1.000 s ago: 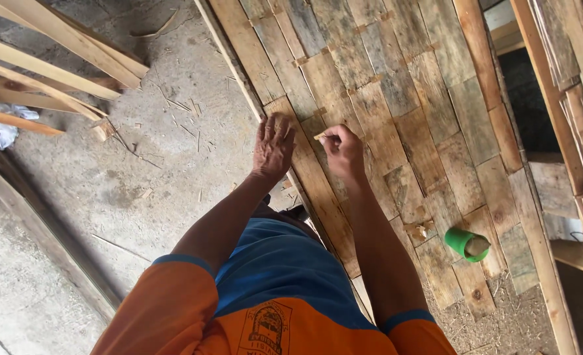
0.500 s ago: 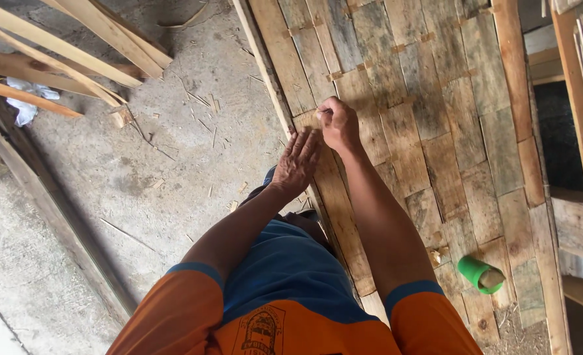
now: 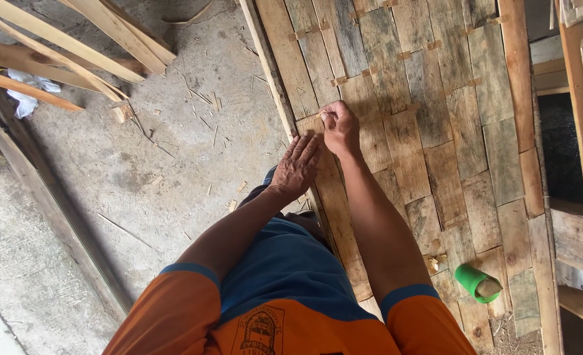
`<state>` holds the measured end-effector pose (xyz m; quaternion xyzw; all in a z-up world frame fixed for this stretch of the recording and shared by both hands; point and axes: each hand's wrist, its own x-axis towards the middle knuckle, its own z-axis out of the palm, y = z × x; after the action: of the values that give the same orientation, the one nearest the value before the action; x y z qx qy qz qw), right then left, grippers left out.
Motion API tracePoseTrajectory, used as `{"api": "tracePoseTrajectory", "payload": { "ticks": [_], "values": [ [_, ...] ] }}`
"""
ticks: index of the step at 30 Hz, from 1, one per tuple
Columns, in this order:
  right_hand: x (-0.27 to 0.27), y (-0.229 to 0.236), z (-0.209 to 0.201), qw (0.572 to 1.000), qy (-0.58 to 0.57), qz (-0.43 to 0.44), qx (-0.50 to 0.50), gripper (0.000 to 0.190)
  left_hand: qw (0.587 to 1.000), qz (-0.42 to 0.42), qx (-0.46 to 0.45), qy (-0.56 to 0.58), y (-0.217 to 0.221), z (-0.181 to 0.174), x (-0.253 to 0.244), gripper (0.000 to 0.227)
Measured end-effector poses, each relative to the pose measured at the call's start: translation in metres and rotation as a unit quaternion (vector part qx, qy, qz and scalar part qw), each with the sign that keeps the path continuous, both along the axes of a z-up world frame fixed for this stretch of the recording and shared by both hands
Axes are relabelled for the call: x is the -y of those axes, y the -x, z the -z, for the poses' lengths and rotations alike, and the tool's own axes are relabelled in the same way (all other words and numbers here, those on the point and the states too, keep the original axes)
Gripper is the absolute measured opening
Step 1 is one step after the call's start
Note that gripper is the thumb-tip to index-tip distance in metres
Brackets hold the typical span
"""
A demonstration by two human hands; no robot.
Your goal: Applying green tape to a wooden surface and smoothing it down.
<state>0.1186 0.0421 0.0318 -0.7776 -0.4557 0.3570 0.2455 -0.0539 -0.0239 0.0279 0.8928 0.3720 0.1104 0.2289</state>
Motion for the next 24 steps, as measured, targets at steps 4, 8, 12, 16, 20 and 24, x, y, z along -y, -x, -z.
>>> {"api": "tracePoseTrajectory", "payload": {
  "ticks": [4,8,12,16,20,24],
  "values": [
    [0.001,0.000,-0.007,1.000,-0.011,-0.017,0.007,0.006,1.000,-0.001,-0.009,0.003,0.001,-0.002,-0.001,0.069],
    [0.002,-0.001,-0.005,0.998,-0.029,-0.042,0.025,0.006,1.000,0.009,0.007,0.001,0.005,0.000,-0.001,0.066],
    [0.002,-0.002,-0.001,0.997,-0.059,-0.050,0.031,0.005,0.999,0.019,0.020,0.025,0.008,-0.008,-0.006,0.064],
    [0.005,-0.002,-0.002,0.997,-0.061,-0.032,0.037,0.004,0.999,0.024,0.019,0.033,0.010,0.007,-0.006,0.063],
    [0.010,-0.010,0.007,0.996,-0.084,0.000,0.041,0.005,0.998,-0.052,0.022,-0.001,0.005,0.029,-0.011,0.057],
    [0.017,-0.016,0.010,0.996,-0.070,0.006,0.054,0.004,0.978,-0.186,0.034,0.088,0.005,-0.012,-0.035,0.074]
  ]
}}
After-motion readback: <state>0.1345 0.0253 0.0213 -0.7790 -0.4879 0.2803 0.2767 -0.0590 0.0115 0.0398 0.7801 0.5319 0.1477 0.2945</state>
